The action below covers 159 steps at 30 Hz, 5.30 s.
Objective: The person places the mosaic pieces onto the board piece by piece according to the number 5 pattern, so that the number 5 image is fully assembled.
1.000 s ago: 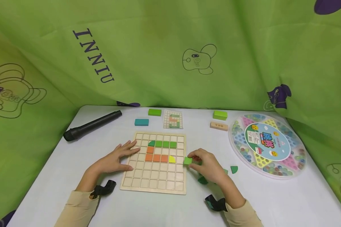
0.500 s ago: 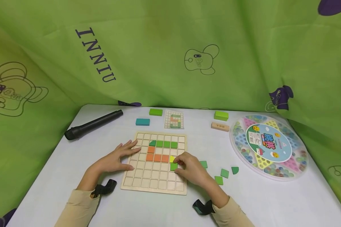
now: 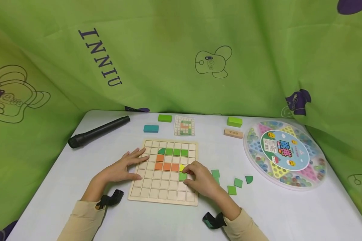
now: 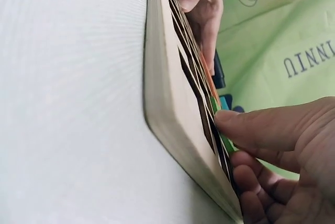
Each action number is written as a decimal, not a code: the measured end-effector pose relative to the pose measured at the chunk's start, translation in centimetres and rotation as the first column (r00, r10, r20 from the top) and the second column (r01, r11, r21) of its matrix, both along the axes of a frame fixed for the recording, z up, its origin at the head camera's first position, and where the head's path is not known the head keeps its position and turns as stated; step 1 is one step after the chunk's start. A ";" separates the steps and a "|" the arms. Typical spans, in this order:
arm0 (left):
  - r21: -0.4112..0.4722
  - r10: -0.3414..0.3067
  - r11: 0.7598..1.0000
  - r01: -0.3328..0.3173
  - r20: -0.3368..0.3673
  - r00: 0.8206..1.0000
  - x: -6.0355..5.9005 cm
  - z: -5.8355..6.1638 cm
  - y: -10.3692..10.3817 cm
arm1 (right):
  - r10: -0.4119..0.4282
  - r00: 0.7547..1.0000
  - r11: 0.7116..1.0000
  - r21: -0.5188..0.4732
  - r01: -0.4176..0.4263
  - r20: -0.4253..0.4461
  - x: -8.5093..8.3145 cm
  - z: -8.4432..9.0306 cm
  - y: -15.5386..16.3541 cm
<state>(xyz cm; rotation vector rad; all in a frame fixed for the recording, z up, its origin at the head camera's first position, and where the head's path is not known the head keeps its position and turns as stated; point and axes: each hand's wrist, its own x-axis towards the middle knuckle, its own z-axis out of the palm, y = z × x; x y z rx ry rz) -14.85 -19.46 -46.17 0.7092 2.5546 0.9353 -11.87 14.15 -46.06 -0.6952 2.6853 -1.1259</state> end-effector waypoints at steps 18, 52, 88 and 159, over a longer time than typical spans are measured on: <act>-0.012 0.009 1.000 -0.009 0.000 1.000 0.0 0.0 0.2 | -0.138 0.990 0.990 0.015 0.137 0.022 -0.7 1.0 8.7; -0.008 -0.005 1.000 0.004 -0.011 1.000 0.0 0.1 0.2 | 0.030 0.999 0.998 -0.051 -0.029 0.023 2.6 0.9 3.3; 0.008 0.012 1.000 -0.012 -0.014 1.000 0.2 0.5 0.3 | -0.077 0.996 0.997 -0.010 0.076 -0.047 3.1 1.3 2.9; 0.008 -0.002 1.000 0.003 -0.016 1.000 -0.1 0.4 0.3 | -0.028 0.980 0.999 -0.028 0.023 -0.198 5.8 -1.4 -0.7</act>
